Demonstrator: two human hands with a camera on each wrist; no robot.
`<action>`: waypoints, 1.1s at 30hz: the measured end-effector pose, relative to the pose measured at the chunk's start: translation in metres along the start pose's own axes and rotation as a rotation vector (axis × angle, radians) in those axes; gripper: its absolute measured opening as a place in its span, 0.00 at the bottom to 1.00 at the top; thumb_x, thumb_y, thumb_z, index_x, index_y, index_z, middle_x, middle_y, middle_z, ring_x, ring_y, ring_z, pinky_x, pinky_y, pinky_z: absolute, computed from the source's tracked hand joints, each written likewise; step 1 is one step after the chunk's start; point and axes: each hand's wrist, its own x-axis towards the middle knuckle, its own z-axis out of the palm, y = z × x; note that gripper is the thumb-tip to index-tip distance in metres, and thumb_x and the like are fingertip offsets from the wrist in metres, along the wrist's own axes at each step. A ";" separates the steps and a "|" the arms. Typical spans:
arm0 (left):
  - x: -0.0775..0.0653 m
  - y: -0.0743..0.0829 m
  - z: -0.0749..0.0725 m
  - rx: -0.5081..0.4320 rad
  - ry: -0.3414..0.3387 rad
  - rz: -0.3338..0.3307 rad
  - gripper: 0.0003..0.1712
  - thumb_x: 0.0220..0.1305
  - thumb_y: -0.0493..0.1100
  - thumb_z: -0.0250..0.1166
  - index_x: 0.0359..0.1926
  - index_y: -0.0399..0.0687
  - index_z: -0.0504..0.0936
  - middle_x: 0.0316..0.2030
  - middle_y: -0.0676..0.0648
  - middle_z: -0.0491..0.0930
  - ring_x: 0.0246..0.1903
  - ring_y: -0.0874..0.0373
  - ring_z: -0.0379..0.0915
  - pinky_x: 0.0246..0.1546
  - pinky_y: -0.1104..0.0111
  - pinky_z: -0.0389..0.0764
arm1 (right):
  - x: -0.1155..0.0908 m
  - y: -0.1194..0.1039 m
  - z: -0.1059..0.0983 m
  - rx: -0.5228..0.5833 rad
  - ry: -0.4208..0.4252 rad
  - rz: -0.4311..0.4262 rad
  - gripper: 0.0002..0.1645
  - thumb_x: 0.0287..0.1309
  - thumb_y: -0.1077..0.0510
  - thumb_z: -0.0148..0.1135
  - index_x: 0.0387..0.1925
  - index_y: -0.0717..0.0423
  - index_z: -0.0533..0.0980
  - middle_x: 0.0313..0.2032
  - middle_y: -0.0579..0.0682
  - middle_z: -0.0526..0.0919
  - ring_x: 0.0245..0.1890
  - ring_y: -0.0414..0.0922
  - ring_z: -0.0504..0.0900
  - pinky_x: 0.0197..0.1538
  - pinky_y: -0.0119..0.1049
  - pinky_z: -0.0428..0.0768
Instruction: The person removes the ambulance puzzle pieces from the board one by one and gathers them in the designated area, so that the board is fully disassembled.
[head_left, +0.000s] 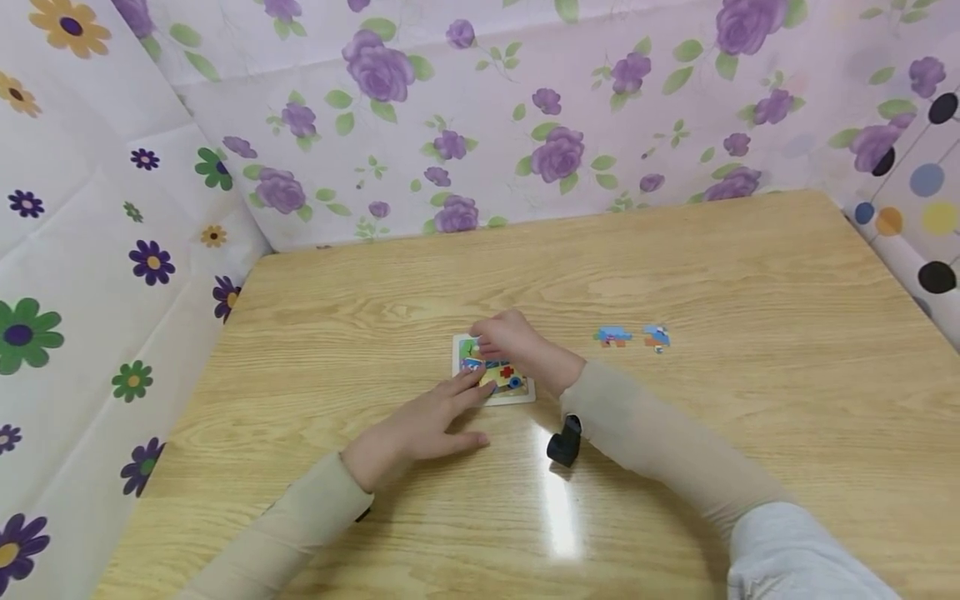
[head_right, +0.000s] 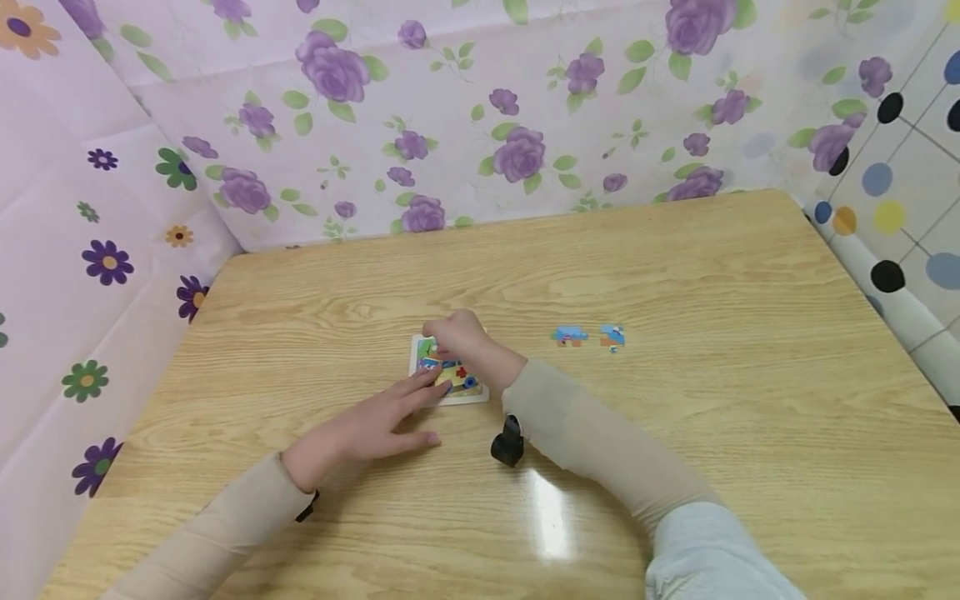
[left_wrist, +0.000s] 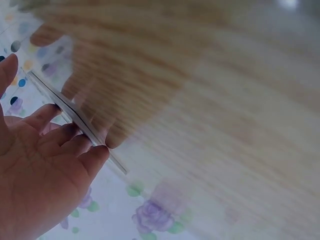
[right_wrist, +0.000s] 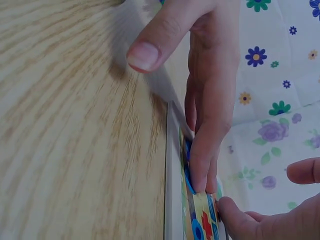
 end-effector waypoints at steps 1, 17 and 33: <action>0.000 0.000 0.000 0.001 -0.006 -0.005 0.41 0.65 0.56 0.59 0.72 0.44 0.56 0.74 0.40 0.46 0.73 0.44 0.40 0.69 0.46 0.51 | 0.000 0.000 0.000 -0.006 0.007 0.003 0.31 0.63 0.57 0.54 0.62 0.73 0.62 0.57 0.66 0.72 0.56 0.56 0.76 0.58 0.43 0.76; 0.001 0.001 -0.001 0.035 -0.028 -0.018 0.42 0.64 0.54 0.60 0.73 0.45 0.54 0.74 0.40 0.44 0.73 0.44 0.38 0.69 0.47 0.52 | 0.004 0.006 -0.001 0.071 0.067 0.004 0.26 0.63 0.61 0.51 0.58 0.74 0.66 0.52 0.64 0.76 0.52 0.55 0.79 0.55 0.39 0.79; 0.000 0.003 -0.001 0.030 -0.037 -0.026 0.42 0.65 0.53 0.59 0.73 0.44 0.54 0.74 0.40 0.44 0.74 0.45 0.38 0.70 0.48 0.51 | 0.020 0.004 0.001 -0.304 0.074 -0.080 0.17 0.56 0.69 0.55 0.48 0.67 0.76 0.39 0.58 0.80 0.33 0.46 0.81 0.35 0.32 0.81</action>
